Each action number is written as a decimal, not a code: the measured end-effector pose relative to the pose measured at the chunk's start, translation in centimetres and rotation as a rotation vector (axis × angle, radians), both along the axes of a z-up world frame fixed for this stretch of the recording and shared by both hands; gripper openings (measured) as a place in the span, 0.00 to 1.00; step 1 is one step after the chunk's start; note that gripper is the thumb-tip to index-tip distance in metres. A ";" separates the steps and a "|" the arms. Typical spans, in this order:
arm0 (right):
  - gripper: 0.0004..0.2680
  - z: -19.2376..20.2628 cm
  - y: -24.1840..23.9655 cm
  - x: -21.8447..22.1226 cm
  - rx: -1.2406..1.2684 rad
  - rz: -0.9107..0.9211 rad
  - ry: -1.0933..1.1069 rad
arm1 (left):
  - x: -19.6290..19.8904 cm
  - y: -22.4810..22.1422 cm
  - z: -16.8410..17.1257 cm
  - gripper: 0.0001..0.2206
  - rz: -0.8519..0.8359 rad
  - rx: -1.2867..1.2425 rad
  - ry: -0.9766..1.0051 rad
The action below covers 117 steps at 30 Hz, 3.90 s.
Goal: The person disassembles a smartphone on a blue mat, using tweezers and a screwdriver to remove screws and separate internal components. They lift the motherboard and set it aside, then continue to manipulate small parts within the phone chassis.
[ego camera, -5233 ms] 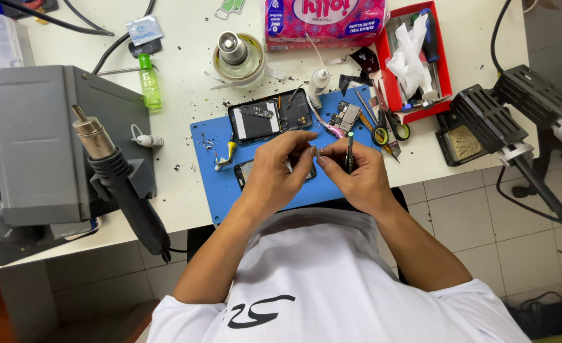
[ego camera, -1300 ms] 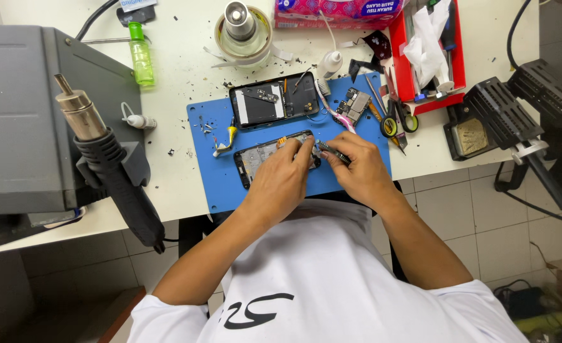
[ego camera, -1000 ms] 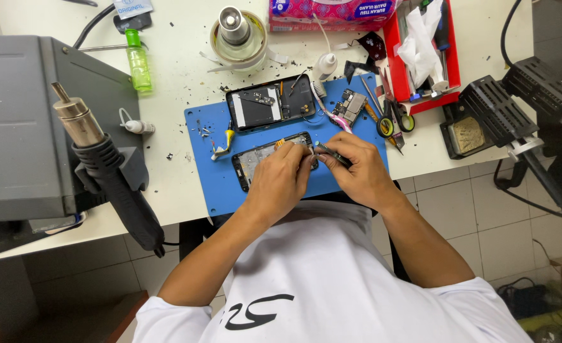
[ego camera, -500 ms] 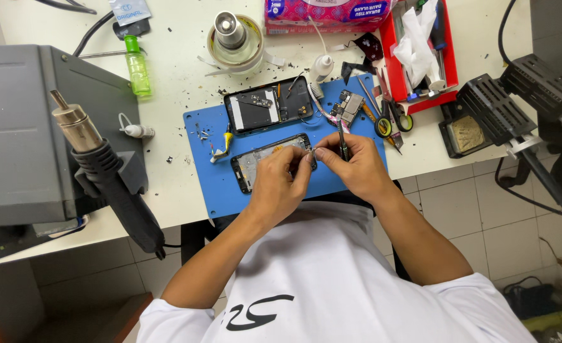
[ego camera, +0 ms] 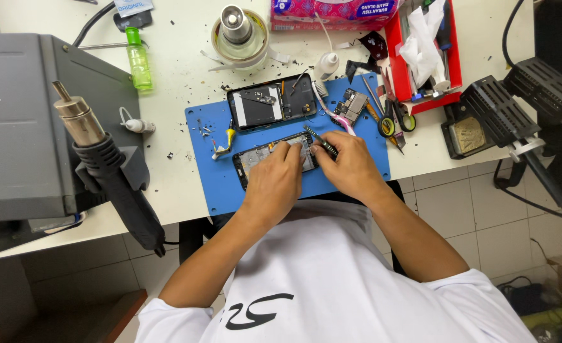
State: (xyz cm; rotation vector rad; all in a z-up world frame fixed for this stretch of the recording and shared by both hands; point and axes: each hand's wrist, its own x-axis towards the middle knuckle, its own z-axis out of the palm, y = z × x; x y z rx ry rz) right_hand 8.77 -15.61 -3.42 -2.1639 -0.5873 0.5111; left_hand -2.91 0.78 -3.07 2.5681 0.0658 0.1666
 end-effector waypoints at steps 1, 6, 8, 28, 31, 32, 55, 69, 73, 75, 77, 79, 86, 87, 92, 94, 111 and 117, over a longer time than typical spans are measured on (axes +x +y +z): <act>0.03 -0.3 -0.1 0.1 -0.006 0.000 0.002 | 0.0 0.0 -0.7 0.10 -0.010 0.043 0.008; 0.02 -0.8 0.0 0.1 -0.027 0.008 -0.025 | 0.3 -0.4 -3.4 0.09 -0.023 0.128 -0.008; 0.02 -1.1 -0.1 0.1 -0.038 0.014 -0.047 | 0.3 -0.5 -3.9 0.09 -0.038 0.156 0.001; 0.10 -1.6 -3.4 -2.3 0.022 0.138 -0.171 | 0.8 -1.0 -4.7 0.07 -0.012 0.228 0.055; 0.11 -2.3 -3.6 -2.5 -0.002 0.144 -0.187 | 0.7 -1.0 -4.5 0.08 -0.008 0.219 0.038; 0.12 -2.6 -3.7 -2.5 -0.015 0.146 -0.192 | 0.7 -0.9 -4.3 0.08 -0.005 0.204 0.032; 0.09 -3.7 -3.9 -2.6 0.034 0.122 -0.289 | 1.0 -0.2 -4.0 0.09 -0.025 0.207 -0.102; 0.08 -5.3 -4.3 -3.1 0.082 0.117 -0.429 | 1.7 -0.1 -2.0 0.13 -0.065 0.182 0.057; 0.09 -5.0 -4.3 -3.2 0.076 0.146 -0.436 | 1.9 0.0 -2.4 0.17 -0.088 0.163 0.107; 0.10 -5.0 -4.4 -3.1 0.059 0.161 -0.428 | 2.0 0.0 -2.4 0.17 -0.090 0.161 0.111; 0.12 -5.2 -4.4 -3.0 0.035 0.181 -0.434 | 2.1 0.1 -2.0 0.17 -0.084 0.141 0.108; 0.12 -5.2 -4.4 -3.1 0.029 0.185 -0.440 | 1.9 0.2 -1.9 0.17 -0.079 0.142 0.111; 0.12 -5.0 -4.3 -3.1 -0.043 0.190 -0.406 | 1.8 0.4 -1.8 0.19 -0.075 0.127 0.115; 0.12 -4.9 -4.2 -3.1 -0.046 0.191 -0.408 | 1.8 0.4 -1.8 0.19 -0.074 0.125 0.113; 0.11 -4.0 -3.9 -2.9 -0.079 0.195 -0.364 | 1.6 0.3 -1.8 0.18 -0.075 0.107 0.104; 0.11 -3.7 -3.7 -3.0 -0.088 0.204 -0.383 | 1.4 0.4 -1.8 0.19 -0.077 0.109 0.115; 0.17 0.8 -2.5 -0.9 -0.172 0.251 -0.124 | 1.1 1.2 -3.3 0.07 -0.148 0.053 0.047; 0.14 2.4 -1.7 1.0 -0.051 0.242 0.121 | 0.3 1.5 -3.5 0.04 -0.172 0.062 0.003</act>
